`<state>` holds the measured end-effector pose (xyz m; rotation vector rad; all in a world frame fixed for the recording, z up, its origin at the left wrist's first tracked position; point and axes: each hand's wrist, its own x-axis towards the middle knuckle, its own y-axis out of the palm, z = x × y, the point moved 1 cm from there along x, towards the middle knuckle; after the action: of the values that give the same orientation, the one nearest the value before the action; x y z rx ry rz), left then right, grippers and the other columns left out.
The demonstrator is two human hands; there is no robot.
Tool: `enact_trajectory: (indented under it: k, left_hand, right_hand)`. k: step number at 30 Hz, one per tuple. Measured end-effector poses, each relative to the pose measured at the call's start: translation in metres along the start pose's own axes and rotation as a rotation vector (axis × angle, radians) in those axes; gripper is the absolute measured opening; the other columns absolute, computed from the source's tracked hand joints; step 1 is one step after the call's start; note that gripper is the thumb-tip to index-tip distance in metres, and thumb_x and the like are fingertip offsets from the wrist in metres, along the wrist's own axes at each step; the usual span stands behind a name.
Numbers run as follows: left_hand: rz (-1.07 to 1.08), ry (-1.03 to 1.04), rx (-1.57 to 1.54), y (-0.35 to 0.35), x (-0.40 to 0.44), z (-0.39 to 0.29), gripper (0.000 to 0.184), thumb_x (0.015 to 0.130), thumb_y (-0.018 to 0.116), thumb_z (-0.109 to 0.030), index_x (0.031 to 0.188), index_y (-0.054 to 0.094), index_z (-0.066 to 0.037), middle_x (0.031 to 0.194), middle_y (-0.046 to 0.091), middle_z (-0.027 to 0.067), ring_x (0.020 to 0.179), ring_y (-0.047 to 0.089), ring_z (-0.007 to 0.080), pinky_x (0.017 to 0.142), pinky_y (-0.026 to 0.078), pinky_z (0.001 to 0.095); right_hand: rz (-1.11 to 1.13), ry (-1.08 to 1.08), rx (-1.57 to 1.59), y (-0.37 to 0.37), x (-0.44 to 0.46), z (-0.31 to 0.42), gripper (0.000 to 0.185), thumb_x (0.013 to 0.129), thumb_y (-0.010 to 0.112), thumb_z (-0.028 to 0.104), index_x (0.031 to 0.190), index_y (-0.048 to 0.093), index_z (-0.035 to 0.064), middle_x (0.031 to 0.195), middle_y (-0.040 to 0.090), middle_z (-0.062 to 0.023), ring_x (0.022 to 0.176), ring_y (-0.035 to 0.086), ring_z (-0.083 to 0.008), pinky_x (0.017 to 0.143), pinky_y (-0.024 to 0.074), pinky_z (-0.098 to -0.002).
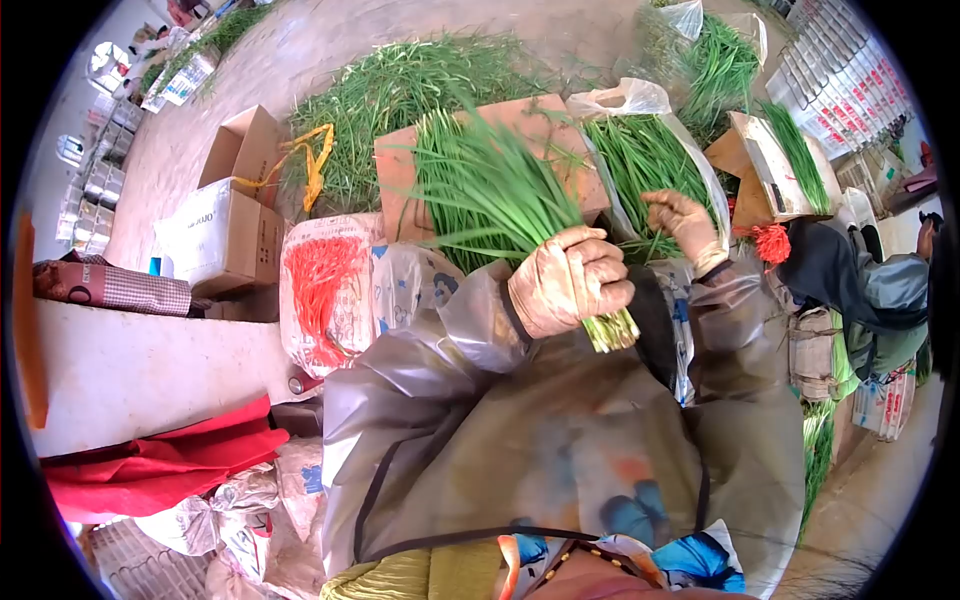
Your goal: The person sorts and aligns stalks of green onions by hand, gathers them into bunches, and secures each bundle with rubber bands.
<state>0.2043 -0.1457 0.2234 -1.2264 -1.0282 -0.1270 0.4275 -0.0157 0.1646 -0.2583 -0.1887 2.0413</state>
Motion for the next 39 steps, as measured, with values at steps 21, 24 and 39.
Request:
enact_trajectory:
  k: [21, 24, 39]
  left_hand:
    - [-0.735, -1.403, -1.183, 0.049, -0.171, 0.210, 0.055, 0.082, 0.065, -0.020, 0.127, 0.039, -0.002, 0.106, 0.058, 0.0102, 0.096, 0.056, 0.0206, 0.083, 0.047, 0.0326]
    - [-0.813, -1.490, -1.043, 0.061, -0.213, 0.264, 0.055, 0.081, 0.066, -0.014, 0.126, 0.038, 0.001, 0.104, 0.058, 0.0107, 0.089, 0.058, 0.0209, 0.078, 0.049, 0.0310]
    - [-0.439, -1.525, -0.433, 0.127, -0.236, 0.276, 0.088, 0.074, 0.072, -0.033, 0.137, 0.021, 0.001, 0.125, 0.046, 0.0195, 0.114, 0.046, 0.0314, 0.097, 0.035, 0.0388]
  right_hand:
    - [0.132, 0.131, 0.313, 0.181, 0.120, -0.050, 0.058, 0.070, 0.074, 0.010, 0.120, 0.047, -0.0003, 0.100, 0.062, -0.0078, 0.091, 0.057, -0.0130, 0.080, 0.0467, -0.0284]
    - [0.068, 0.214, 0.129, 0.192, 0.187, -0.036, 0.062, 0.071, 0.074, 0.025, 0.119, 0.047, -0.0025, 0.100, 0.062, -0.0151, 0.093, 0.060, -0.0214, 0.082, 0.0459, -0.0307]
    - [-0.023, 0.190, -0.860, 0.266, 0.246, -0.067, 0.086, 0.077, 0.058, 0.045, 0.139, 0.020, -0.0001, 0.131, 0.039, -0.0238, 0.117, 0.044, -0.0372, 0.095, 0.0376, -0.0443]
